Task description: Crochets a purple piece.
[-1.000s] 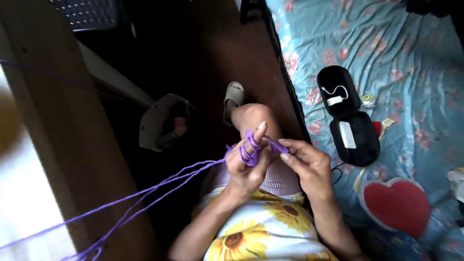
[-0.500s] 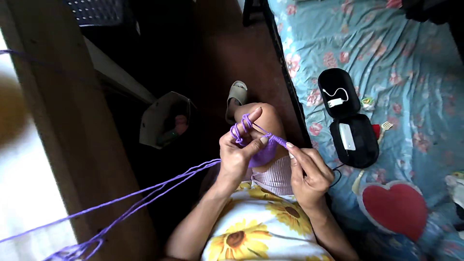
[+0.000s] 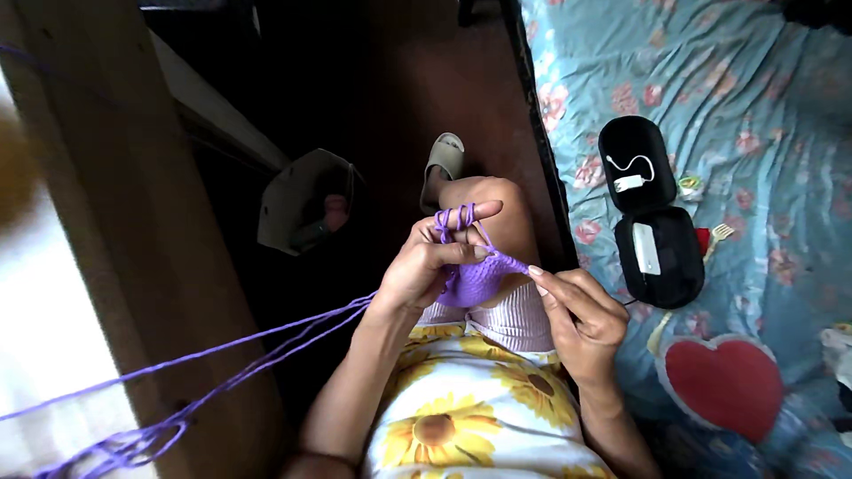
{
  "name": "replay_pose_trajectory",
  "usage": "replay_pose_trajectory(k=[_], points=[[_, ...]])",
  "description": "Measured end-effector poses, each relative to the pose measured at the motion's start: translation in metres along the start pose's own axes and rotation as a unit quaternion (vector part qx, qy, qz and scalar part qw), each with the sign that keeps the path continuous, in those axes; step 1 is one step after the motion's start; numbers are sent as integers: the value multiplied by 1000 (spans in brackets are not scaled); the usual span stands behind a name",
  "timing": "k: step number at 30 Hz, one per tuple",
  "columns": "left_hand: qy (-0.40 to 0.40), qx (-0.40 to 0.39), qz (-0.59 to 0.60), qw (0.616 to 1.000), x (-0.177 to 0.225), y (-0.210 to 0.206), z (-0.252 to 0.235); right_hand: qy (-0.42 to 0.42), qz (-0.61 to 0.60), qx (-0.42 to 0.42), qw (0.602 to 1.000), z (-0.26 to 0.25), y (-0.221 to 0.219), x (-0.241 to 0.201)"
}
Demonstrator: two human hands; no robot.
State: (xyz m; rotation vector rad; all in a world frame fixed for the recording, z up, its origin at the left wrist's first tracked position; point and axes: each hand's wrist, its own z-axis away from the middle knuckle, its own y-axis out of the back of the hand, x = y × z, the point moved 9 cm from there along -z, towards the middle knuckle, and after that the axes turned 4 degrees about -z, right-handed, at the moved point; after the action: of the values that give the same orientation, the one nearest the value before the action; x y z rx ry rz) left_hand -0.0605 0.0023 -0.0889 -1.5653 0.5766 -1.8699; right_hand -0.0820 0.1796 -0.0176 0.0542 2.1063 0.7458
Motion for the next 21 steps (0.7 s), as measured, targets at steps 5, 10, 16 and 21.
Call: replay_pose_trajectory(k=[5, 10, 16, 21], points=[[16, -17, 17, 1000, -3, -2, 0, -67, -123, -17, 990, -1, -2, 13], [18, -43, 40, 998, -5, -4, -1, -99, -172, -23, 980, 0, -3, 21], [-21, -17, -38, 999, 4, -6, 1, -153, -186, -29, 970, 0, -7, 30], [-46, 59, -125, 989, 9, -3, 3, -144, -151, -13, 978, -1, -6, 28]])
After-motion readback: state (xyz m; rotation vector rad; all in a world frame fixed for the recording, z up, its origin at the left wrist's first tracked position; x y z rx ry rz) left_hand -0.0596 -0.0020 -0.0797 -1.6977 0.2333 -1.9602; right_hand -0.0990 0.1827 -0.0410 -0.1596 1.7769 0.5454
